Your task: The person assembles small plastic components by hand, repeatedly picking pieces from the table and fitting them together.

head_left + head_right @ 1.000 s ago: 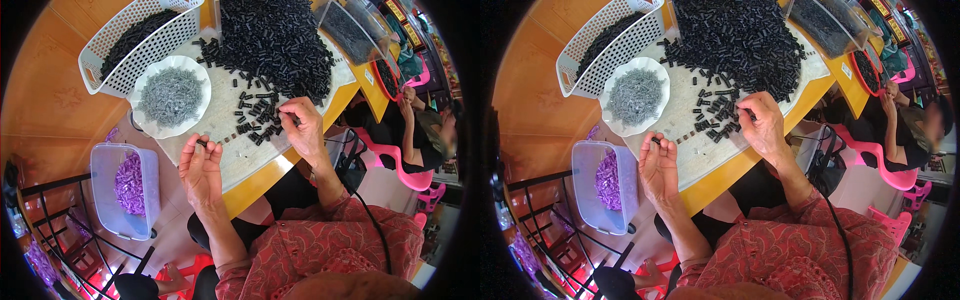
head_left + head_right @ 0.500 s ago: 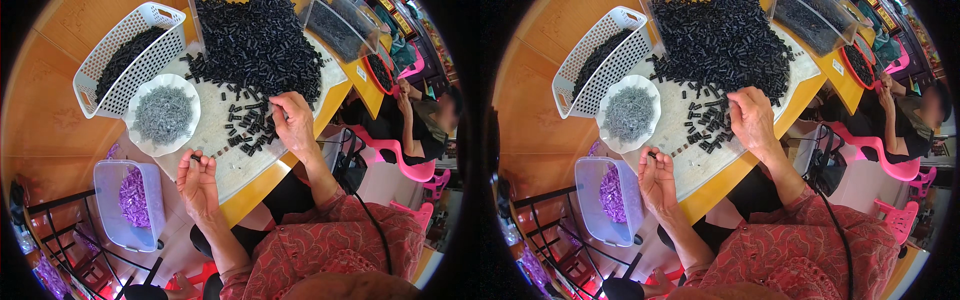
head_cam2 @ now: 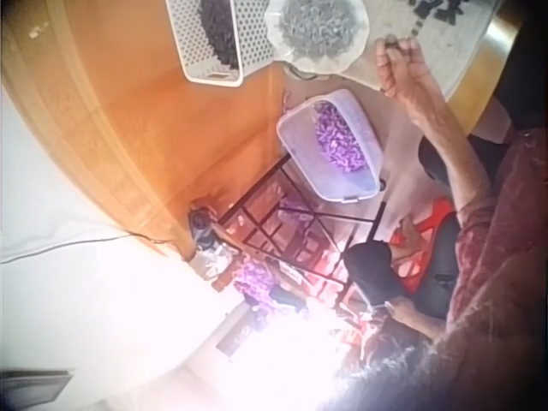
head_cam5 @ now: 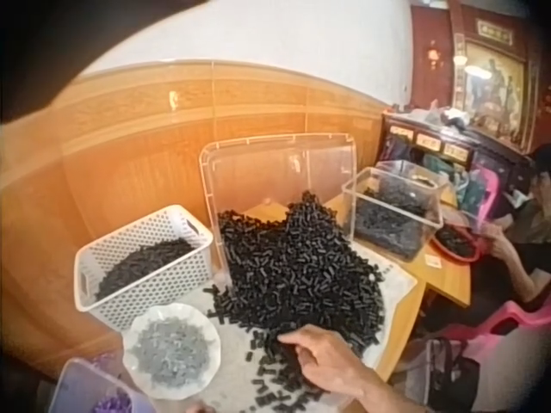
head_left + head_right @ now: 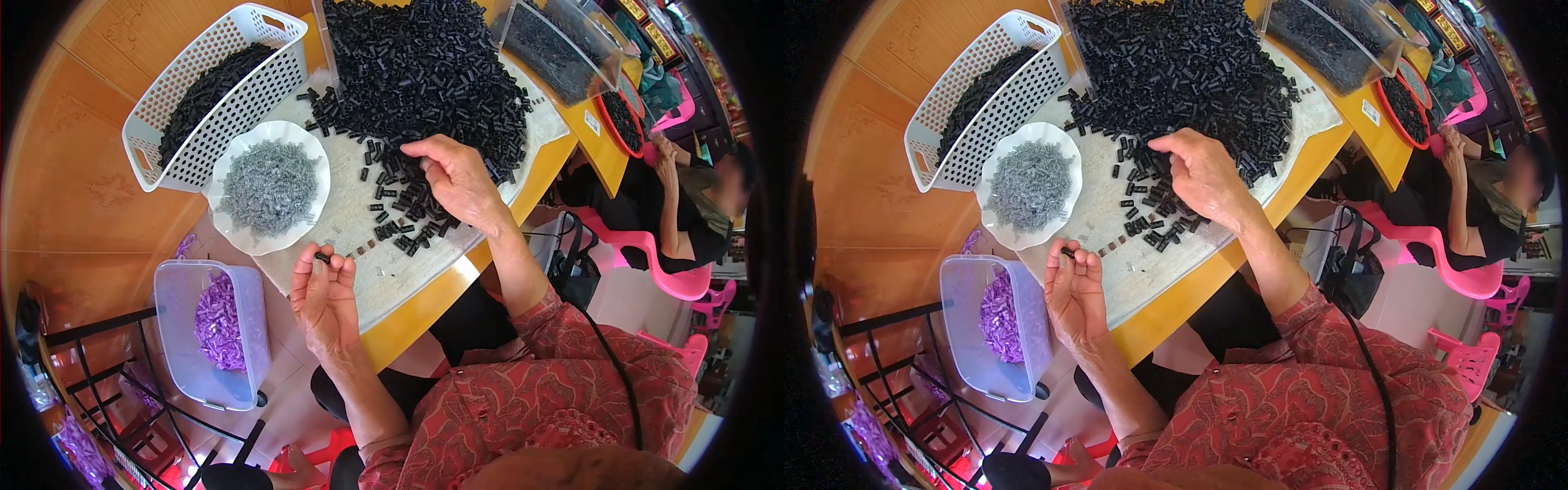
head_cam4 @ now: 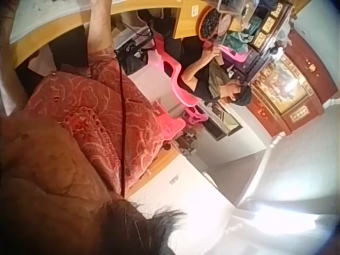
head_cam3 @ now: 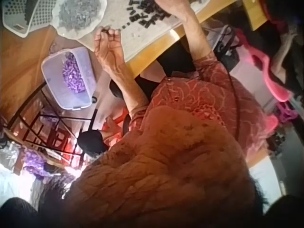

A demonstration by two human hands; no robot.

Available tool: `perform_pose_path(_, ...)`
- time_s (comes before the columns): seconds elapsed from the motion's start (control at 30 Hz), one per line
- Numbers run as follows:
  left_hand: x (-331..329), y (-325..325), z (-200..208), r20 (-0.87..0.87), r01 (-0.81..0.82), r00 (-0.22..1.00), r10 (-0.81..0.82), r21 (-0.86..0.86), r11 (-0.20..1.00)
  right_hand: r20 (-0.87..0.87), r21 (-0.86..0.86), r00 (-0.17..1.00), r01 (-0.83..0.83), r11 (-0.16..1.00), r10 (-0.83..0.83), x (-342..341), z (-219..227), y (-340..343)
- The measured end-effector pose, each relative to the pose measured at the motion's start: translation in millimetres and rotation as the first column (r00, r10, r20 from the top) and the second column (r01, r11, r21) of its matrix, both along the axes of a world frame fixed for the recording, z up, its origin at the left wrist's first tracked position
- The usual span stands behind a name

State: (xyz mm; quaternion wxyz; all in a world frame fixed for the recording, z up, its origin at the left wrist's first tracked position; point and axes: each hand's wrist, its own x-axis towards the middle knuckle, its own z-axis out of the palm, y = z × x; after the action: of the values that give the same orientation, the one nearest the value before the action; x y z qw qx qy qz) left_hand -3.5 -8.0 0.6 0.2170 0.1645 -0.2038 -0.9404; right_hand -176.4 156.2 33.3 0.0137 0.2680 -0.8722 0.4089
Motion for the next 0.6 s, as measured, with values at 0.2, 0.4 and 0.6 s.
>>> perform_pose_path(0.2,-2,1,0,-0.002,0.004,1.0,-0.004,0.011,1.0,0.015,-0.171,0.991,0.135,0.976,-0.134,-5,-2,10)
perform_pose_path(0.4,-2,2,1,-0.002,0.003,1.0,-0.003,0.01,1.0,-0.209,0.083,0.978,-0.008,0.997,0.025,7,0,6)
perform_pose_path(0.6,-3,3,1,-0.006,0.008,1.0,-0.008,0.015,1.0,-0.106,0.157,0.976,-0.17,0.973,0.188,20,10,15)
